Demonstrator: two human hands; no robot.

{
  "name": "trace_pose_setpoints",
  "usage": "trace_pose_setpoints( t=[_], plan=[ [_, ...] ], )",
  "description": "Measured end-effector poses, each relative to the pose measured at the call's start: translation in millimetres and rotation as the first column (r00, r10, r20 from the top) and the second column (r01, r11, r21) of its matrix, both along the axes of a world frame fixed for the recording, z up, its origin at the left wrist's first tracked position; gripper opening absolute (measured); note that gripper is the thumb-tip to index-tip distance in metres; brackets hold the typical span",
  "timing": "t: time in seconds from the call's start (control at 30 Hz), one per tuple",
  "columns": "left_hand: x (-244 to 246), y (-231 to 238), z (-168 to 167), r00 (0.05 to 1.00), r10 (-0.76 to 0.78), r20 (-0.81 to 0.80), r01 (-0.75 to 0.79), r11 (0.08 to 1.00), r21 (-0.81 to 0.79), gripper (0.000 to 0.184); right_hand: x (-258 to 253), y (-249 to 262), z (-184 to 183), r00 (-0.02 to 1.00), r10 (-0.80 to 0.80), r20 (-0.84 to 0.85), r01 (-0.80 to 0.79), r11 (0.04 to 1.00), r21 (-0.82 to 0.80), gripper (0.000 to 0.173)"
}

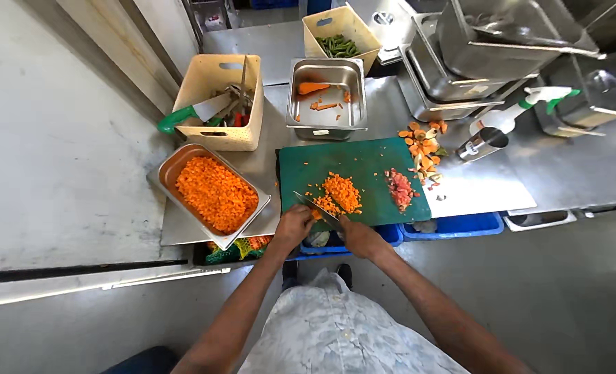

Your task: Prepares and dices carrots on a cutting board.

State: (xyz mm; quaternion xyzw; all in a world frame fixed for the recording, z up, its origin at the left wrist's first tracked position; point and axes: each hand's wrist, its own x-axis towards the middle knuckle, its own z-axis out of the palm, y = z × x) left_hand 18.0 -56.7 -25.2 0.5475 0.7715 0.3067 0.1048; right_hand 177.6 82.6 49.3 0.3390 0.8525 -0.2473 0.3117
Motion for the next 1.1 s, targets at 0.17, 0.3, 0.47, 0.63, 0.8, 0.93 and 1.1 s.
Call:
trace_pose_setpoints(
  t=[0.17, 0.3, 0.47, 0.63, 0.8, 0.93, 1.1],
  plan=[
    [-5, 9, 20, 0.997, -0.071, 0.038, 0.076, 0.984, -0.161, 0.013, 2, -1, 47, 0.998, 0.059, 0.039, -0.063, 0.989, 0.133, 0.040],
    [-7, 9, 13, 0.995, -0.094, 0.028, 0.097, 0.991, -0.098, 0.010, -6, -3, 5, 0.999, 0.054, -0.006, -0.053, 0.997, 0.057, 0.046],
    [-6, 5, 9, 0.997, -0.082, 0.011, 0.083, 0.995, -0.049, 0.009, 0, 8, 41, 0.995, 0.102, 0.011, -0.103, 0.991, 0.081, 0.037],
    [-4, 2, -2, 0.997, -0.071, -0.035, 0.072, 0.997, 0.023, 0.008, -7, 4, 7, 0.997, 0.083, -0.010, -0.083, 0.996, 0.027, 0.043],
    [-3, -5, -13, 0.996, -0.074, -0.046, 0.078, 0.993, 0.092, 0.011, -3, 4, 31, 0.993, 0.112, 0.036, -0.114, 0.992, 0.055, 0.038],
    [-2, -9, -21, 0.998, -0.043, -0.051, 0.052, 0.982, 0.181, 0.013, -5, -1, -2, 0.999, 0.053, -0.003, -0.053, 0.998, -0.018, 0.039],
    [4, -17, -19, 0.995, 0.076, -0.065, -0.064, 0.984, 0.168, 0.014, -3, -3, -2, 0.999, 0.040, -0.007, -0.040, 0.999, -0.033, 0.042]
  ],
)
